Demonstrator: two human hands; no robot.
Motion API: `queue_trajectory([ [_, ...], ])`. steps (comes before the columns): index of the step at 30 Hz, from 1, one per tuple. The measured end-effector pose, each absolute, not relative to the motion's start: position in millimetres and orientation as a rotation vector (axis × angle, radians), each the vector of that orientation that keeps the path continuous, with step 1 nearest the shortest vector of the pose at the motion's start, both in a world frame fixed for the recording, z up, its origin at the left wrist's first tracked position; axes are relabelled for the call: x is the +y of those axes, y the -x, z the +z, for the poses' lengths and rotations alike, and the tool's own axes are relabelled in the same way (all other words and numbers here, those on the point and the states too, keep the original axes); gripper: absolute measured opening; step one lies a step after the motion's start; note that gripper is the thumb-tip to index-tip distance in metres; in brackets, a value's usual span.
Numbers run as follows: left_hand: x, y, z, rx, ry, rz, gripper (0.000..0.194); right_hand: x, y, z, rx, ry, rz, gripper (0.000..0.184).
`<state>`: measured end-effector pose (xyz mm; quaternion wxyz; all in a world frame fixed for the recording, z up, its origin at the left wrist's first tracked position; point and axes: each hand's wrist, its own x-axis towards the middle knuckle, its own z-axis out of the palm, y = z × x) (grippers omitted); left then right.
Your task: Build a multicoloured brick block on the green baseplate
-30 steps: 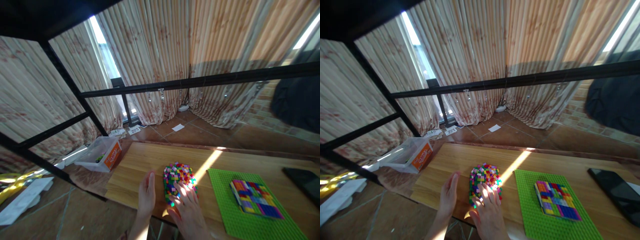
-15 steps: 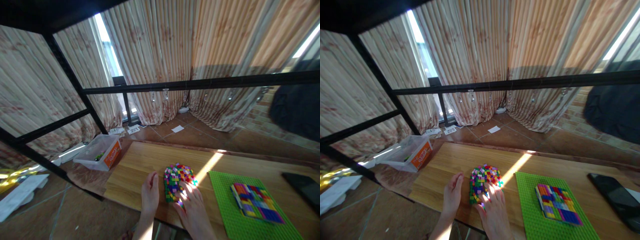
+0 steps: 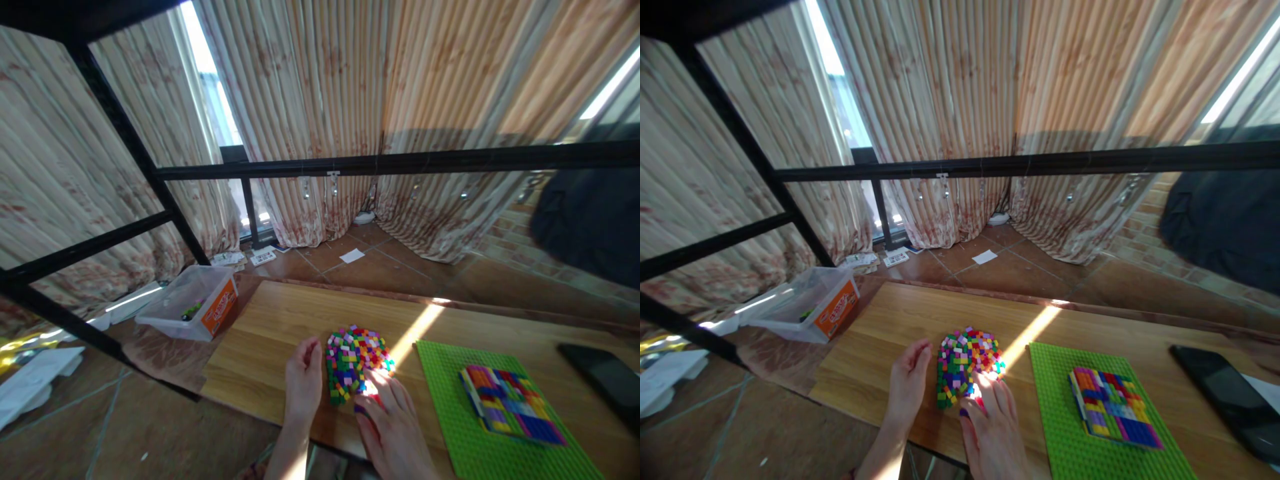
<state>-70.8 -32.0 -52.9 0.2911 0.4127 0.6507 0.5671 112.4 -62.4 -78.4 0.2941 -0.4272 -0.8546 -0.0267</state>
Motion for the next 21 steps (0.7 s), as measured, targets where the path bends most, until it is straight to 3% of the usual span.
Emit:
queue_trajectory([
  [8, -28.3, 67.9, -55.0, 1.721, -1.094, 1.526, 0.030, -55.0, -101.6, -71.2, -2.095, 1.045, 0.226, 0.021],
  [15, -33.1, 52.8, -41.0, 1.606, -1.095, 1.512, 0.036, -52.2, -118.5, -37.9, -1.437, 1.166, 1.126, 0.026],
  [21, -49.6, -13.4, -3.4, 1.298, -1.282, 1.328, 0.033, -45.8, -169.8, -8.6, -1.498, 1.057, 1.011, 0.021],
])
